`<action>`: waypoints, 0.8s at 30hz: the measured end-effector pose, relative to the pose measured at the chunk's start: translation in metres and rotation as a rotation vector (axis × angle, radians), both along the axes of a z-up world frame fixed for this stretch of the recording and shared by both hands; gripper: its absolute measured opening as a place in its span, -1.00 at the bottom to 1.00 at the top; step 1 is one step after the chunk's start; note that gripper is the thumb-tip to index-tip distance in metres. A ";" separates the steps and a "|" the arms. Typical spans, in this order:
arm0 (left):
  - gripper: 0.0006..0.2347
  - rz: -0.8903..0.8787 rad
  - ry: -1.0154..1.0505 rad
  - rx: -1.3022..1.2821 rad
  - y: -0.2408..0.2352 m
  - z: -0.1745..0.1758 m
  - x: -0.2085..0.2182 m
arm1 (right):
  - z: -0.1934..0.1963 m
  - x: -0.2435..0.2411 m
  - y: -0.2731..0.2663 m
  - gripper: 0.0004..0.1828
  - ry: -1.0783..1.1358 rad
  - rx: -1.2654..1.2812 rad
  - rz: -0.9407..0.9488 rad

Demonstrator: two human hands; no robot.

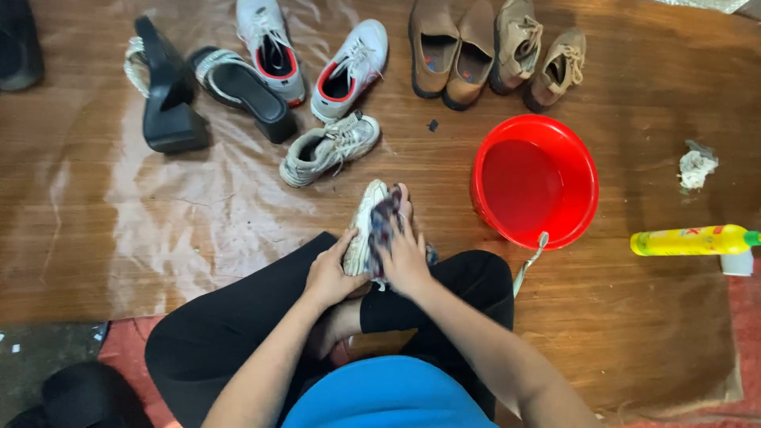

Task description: The person sits on the floor and wipes a pair of white sneakers with a cloth, then switches to wiping a pair of brown loafers. A red bowl of water and a bottle of cleaning liquid are nearby.

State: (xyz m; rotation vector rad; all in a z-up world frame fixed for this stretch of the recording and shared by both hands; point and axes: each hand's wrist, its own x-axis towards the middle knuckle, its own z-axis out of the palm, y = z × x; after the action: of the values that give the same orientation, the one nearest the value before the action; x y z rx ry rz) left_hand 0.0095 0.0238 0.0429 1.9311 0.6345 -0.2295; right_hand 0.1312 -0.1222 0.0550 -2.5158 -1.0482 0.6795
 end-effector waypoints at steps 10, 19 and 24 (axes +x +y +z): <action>-0.16 -0.021 0.050 -0.015 0.004 0.000 0.001 | -0.012 0.024 0.015 -0.17 -0.067 0.020 0.113; -0.13 0.018 0.047 -0.087 0.000 0.027 -0.001 | -0.025 0.049 0.042 -0.17 0.045 -0.244 -0.013; -0.17 0.016 0.019 -0.074 -0.001 0.001 -0.002 | -0.002 -0.022 -0.019 -0.21 0.121 -0.001 0.157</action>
State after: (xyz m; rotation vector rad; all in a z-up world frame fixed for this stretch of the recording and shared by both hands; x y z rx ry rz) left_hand 0.0077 0.0231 0.0440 1.8536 0.6455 -0.2582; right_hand 0.1094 -0.1411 0.0529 -2.3772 -1.2093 0.8648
